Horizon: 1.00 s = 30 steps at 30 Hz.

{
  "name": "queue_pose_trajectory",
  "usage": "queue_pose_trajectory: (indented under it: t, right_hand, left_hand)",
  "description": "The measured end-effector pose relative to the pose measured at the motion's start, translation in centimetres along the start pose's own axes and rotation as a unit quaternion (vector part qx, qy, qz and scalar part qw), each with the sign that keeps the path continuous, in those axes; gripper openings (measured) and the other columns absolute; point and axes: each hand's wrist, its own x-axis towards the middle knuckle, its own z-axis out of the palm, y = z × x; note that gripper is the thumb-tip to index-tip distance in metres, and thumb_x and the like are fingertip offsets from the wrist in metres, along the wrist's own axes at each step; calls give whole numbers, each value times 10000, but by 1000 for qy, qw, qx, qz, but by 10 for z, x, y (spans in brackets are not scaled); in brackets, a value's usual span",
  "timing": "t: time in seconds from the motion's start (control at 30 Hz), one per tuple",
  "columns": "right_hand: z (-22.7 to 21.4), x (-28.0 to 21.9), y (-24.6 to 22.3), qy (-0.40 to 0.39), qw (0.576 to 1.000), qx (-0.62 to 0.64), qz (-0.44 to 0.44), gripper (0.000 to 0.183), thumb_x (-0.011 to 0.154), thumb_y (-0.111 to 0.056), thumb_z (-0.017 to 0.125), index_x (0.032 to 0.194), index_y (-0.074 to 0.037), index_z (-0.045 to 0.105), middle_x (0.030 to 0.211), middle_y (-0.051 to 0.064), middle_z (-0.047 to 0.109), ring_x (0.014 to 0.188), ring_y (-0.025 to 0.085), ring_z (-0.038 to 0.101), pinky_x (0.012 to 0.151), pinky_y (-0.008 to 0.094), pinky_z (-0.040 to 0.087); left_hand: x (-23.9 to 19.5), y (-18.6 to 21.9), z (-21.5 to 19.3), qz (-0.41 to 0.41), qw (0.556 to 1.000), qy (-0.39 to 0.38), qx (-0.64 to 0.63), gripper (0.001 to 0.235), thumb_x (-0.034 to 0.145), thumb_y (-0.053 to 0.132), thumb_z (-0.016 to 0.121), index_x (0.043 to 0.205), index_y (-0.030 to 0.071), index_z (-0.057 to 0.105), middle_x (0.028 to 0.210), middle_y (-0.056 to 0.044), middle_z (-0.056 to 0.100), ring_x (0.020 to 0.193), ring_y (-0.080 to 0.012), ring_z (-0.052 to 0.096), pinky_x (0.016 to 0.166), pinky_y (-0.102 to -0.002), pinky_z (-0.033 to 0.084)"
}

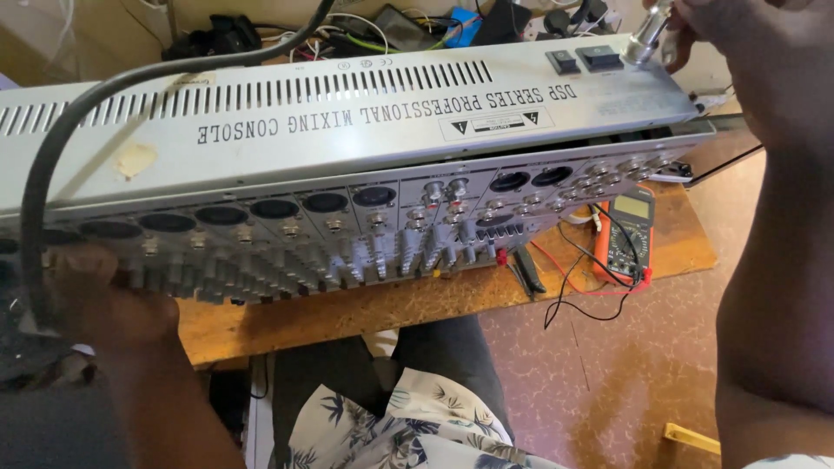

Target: Assembling and testing an audio mixing console by connecting cables and inspecting internal components.

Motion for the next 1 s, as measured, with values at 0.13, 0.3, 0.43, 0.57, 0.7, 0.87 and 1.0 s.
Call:
queue_pose_trajectory:
  t: [0.13, 0.3, 0.43, 0.57, 0.7, 0.87, 1.0]
  right_hand:
    - [16, -2, -31, 47, 998, 19, 26, 227, 1491, -185, 657, 1332, -30, 706, 1239, 54, 713, 1102, 142, 687, 954, 287, 558]
    - [49, 0, -73, 101, 991, 66, 63, 210, 1427, -273, 688, 1326, -94, 727, 1211, -3, 729, 1002, 77, 636, 859, 254, 503]
    - [41, 0, -61, 87, 996, -2, 10, 306, 1432, -228, 688, 1337, 44, 788, 1160, 69, 711, 1013, 130, 588, 916, 287, 413]
    - [33, -8, -67, 23, 997, 44, 61, 432, 1349, -436, 540, 1345, -26, 676, 1211, 53, 663, 992, 135, 606, 858, 287, 437]
    - [15, 6, -27, -45, 988, 124, 82, 338, 1151, -248, 663, 1409, -31, 687, 1342, 81, 743, 1145, 128, 718, 970, 217, 570]
    - [13, 19, -35, -25, 977, 108, 184, 199, 971, -188, 855, 1107, -156, 714, 1129, -52, 755, 1012, 68, 755, 844, 180, 608]
    - [7, 12, -64, -92, 994, -14, 48, 293, 1190, -129, 619, 1404, 71, 639, 1446, 177, 662, 1343, 285, 655, 1114, 366, 540]
  left_hand:
    - [-15, 12, -13, -108, 986, -71, 108, 358, 774, -157, 681, 905, -13, 380, 989, -243, 519, 928, -483, 518, 794, -553, 327]
    - [-9, 28, -18, -98, 958, -103, 251, 145, 940, 64, 793, 922, 38, 652, 1004, -159, 711, 950, -418, 703, 954, -487, 607]
    - [-29, 15, -16, -120, 939, -118, 300, 169, 897, 139, 737, 988, 3, 695, 1137, -205, 777, 998, -489, 720, 1008, -521, 647]
    - [-88, -48, 3, -122, 940, -156, 277, 280, 949, 327, 785, 964, 79, 657, 1046, -96, 704, 967, -385, 714, 1105, -464, 592]
    - [-38, -34, 17, -68, 995, -61, 30, 243, 976, -91, 750, 895, 9, 543, 904, -95, 571, 881, -256, 547, 813, -412, 431]
    - [-27, -15, 9, -105, 990, -24, -92, 454, 1213, -90, 538, 836, 110, 384, 885, -91, 496, 843, -267, 502, 804, -452, 384]
    - [8, 16, -8, 58, 987, 41, 144, 491, 1162, 473, 631, 1040, 0, 680, 912, -178, 674, 798, -388, 682, 1215, -580, 551]
